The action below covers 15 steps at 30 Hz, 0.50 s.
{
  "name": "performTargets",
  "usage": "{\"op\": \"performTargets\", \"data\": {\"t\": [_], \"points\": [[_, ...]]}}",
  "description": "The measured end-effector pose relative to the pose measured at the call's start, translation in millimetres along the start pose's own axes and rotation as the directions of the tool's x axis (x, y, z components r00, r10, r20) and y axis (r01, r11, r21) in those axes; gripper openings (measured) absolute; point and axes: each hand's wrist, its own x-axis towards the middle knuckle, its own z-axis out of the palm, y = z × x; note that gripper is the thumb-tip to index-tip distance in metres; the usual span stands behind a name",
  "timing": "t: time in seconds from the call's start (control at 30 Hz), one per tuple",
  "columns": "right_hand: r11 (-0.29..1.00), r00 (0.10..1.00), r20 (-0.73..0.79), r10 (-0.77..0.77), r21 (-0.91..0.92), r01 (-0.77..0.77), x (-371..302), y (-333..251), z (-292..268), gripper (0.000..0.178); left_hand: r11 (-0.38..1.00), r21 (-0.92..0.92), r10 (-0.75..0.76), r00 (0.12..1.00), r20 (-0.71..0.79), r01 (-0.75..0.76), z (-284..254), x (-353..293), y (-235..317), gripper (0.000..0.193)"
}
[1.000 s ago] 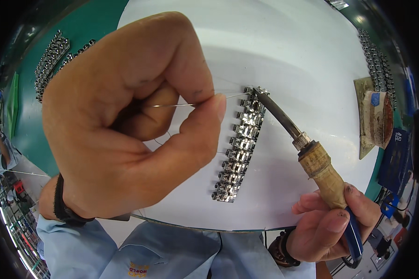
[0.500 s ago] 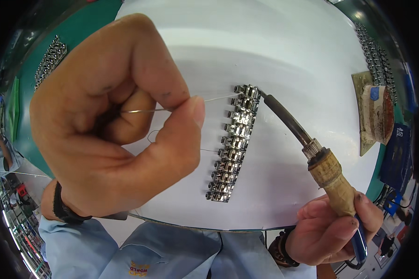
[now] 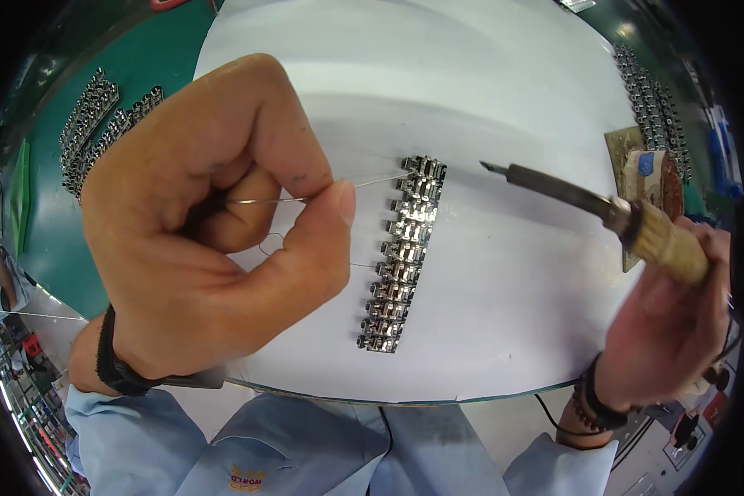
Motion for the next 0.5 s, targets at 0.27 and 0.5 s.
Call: {"op": "performTargets", "data": {"t": [0.27, 0.5], "points": [[0.961, 0.915, 0.39, 0.105, 0.195, -0.193, 7.0, -5.4, 17.9, 0.035, 0.973, -0.095, -0.211, 0.977, -0.017, 0.209, 5.0, -6.9, -0.3, 0.02], [0.974, 0.866, 0.493, 0.088, 0.138, -0.178, 9.0, -6.2, 20.8, 0.035, 0.992, -0.114, -0.078, 0.984, -0.163, 0.06, 17.4, -9.1, -2.2, 0.02]]}}
